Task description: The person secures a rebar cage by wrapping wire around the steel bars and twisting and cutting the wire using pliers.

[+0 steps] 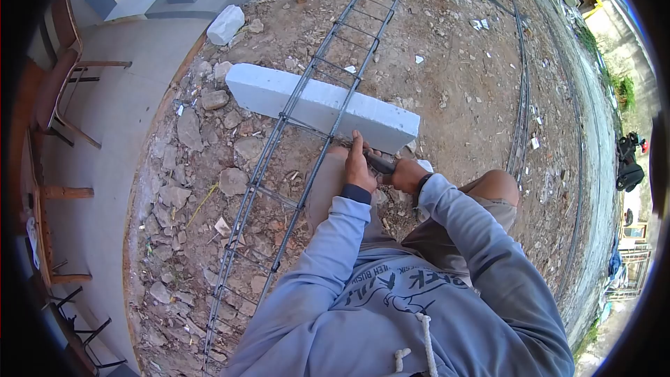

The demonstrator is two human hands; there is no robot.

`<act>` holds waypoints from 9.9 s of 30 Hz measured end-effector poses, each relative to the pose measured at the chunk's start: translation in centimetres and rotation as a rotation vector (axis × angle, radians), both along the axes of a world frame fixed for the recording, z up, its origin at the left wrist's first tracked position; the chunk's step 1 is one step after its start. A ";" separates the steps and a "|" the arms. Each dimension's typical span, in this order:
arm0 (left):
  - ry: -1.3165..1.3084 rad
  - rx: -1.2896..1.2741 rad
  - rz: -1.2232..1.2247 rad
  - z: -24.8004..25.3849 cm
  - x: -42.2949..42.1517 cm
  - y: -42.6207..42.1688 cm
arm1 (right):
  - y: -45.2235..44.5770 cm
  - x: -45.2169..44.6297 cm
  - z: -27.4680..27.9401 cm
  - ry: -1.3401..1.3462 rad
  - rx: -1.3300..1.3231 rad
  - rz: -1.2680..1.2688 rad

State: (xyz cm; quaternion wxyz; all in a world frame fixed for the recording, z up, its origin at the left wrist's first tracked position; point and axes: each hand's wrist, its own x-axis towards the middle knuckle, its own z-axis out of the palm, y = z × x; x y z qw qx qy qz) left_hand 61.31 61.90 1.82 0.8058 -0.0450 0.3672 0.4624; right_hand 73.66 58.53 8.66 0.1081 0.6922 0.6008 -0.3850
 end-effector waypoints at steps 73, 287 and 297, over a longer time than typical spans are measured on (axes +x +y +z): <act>-0.005 0.006 -0.019 -1.2 -3.5 -0.3 | -6.8 -5.3 -1.7 -0.101 0.683 -0.103; 1.686 0.496 -0.258 0.4 2.9 15.6 | 21.9 3.6 -5.2 0.416 0.726 0.311; 0.859 0.136 -0.049 1.3 0.1 17.2 | 21.6 3.9 -7.0 0.601 0.535 0.092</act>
